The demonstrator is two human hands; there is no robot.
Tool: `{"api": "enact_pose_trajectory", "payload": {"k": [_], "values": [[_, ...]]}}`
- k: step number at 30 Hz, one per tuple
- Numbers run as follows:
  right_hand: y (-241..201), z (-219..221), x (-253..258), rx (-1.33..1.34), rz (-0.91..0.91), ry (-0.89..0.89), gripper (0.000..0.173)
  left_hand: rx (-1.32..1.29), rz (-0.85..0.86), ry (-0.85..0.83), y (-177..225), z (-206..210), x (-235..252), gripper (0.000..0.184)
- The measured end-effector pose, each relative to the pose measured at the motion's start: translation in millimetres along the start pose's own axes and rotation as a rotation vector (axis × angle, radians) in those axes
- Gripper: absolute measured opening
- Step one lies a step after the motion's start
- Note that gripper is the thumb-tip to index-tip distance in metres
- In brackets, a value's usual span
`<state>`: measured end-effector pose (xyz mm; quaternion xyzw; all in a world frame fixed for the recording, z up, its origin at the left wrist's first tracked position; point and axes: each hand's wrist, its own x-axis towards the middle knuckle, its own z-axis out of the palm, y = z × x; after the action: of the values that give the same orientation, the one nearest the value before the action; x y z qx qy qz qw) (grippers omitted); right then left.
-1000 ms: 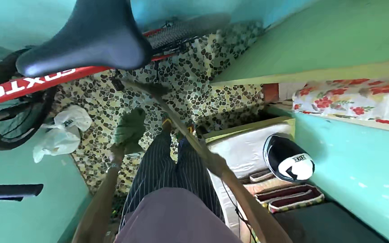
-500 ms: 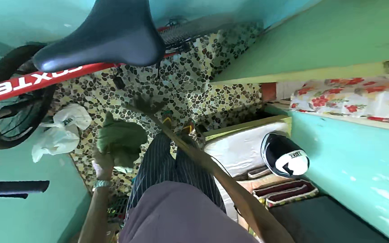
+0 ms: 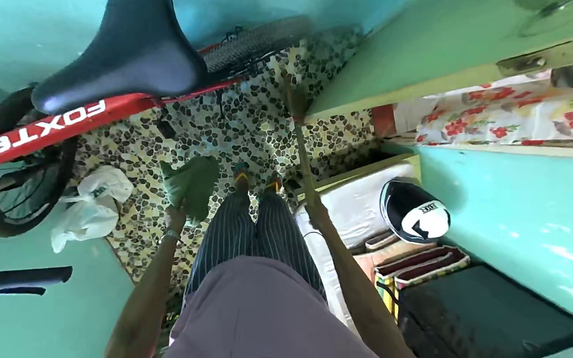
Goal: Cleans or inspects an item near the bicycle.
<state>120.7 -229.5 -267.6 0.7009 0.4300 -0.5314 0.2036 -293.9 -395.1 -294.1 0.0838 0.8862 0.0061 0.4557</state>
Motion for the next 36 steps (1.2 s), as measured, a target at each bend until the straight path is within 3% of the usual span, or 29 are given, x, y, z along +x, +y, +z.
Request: {"api": "enact_pose_trajectory", "payload": {"k": [3,5,8,12,15,16,18,21,24,26,29,32,36], "values": [[-5,44,45,0.014,-0.081,-0.142,0.064,0.039,0.03,-0.016,5,4,-6,0.054],[-5,61,40,-0.087,-0.135,-0.254,0.058,0.037,0.057,-0.016,8,3,-10,0.054],[18,53,-18,-0.098,-0.157,-0.344,0.057,0.118,0.081,-0.059,16,-1,-22,0.057],[52,2,-133,-0.146,-0.015,-0.253,0.065,0.14,0.116,-0.074,19,0,-18,0.058],[-23,-69,-240,-0.125,0.287,-0.207,0.062,0.149,0.16,-0.075,22,3,-18,0.057],[-36,-85,-252,-0.11,0.35,-0.162,0.061,0.163,0.171,-0.076,26,3,-18,0.055],[-7,-95,-230,-0.022,0.369,-0.044,0.061,0.203,0.18,-0.093,30,4,-17,0.054],[91,-70,-112,0.286,0.272,0.134,0.062,0.2,0.198,-0.098,26,9,-13,0.054],[73,-34,-25,0.491,0.269,0.088,0.042,0.153,0.172,-0.075,16,11,-18,0.057],[48,1,8,0.471,0.228,-0.03,0.048,0.14,0.152,-0.037,12,7,-27,0.057],[37,58,21,0.357,0.121,-0.253,0.048,0.102,0.139,0.013,1,8,-39,0.056],[40,85,7,0.311,-0.004,-0.402,0.046,0.102,0.134,0.038,-7,14,-50,0.056],[65,42,-32,0.09,-0.119,-0.5,0.049,0.061,0.144,0.078,3,25,-79,0.057]]}}
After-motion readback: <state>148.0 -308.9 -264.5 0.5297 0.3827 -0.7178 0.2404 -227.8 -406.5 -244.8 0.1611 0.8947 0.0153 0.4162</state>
